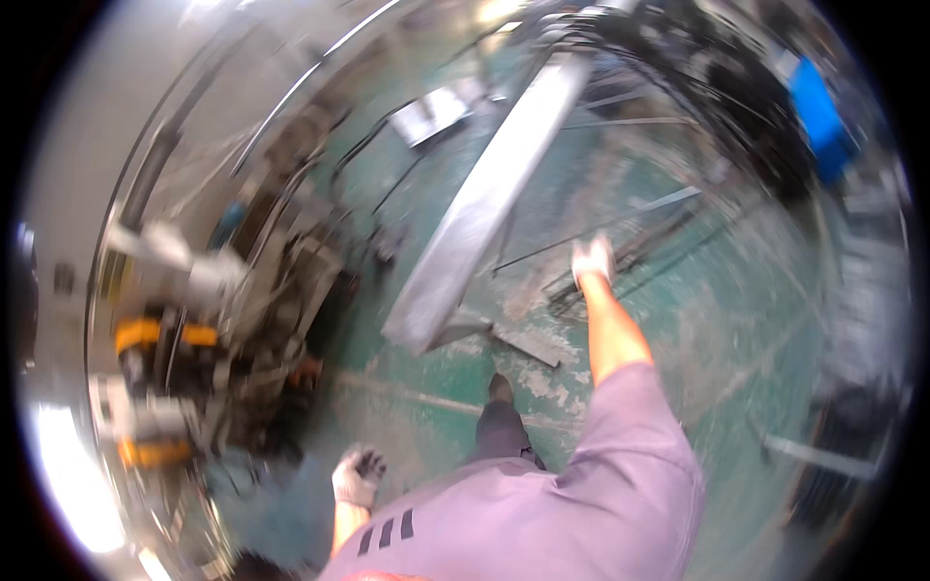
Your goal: The person repeatedly picks up bundles of long metal rods from a floor pile and feeds them into a bending machine. They guide the rods through the machine's rollers to bend them into a U-shape, then remove the finished pieces and place them onto a nearby rack.
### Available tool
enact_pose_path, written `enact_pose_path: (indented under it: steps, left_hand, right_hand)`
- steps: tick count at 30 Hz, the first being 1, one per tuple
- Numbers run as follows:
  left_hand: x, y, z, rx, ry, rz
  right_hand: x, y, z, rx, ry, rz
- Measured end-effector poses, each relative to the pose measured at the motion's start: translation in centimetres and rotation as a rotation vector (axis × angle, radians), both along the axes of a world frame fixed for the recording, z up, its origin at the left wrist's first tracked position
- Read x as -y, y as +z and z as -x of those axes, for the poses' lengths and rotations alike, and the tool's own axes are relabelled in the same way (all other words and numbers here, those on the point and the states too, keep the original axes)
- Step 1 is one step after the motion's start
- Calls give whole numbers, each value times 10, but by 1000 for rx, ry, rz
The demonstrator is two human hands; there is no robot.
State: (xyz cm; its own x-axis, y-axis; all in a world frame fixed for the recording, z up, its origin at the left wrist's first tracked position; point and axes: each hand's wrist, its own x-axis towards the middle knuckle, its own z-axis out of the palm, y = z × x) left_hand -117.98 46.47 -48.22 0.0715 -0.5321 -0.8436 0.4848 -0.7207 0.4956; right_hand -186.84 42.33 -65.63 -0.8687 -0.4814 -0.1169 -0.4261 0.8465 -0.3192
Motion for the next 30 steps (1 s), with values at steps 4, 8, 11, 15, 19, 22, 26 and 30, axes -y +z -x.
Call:
enact_pose_path:
  steps: [4,8,11,15,19,22,26,30]
  left_hand:
    - [-24,30,-18,82,12,155]
    - [-77,47,-55,135,35,245]
    - [-118,52,-97,203,-9,285]
    - [-250,-1,-186,203,150,329]
    - [-387,-57,-269,215,516,268]
    - [-468,-109,-311,202,679,93]
    - [-479,-84,-357,221,778,25]
    - [-440,-98,-415,137,863,64]
  right_hand:
    - [-135,-116,-179,446,162,-286]
    - [-198,-104,-312,431,494,-407]
    - [-222,-138,-345,613,450,-303]
    - [-210,-62,-406,748,320,-276]
    - [-201,-52,-445,831,291,-182]
    - [-191,-42,-496,783,404,-261]
    - [-183,-18,-611,642,670,-416]
    - [-160,-38,-720,677,712,-575]
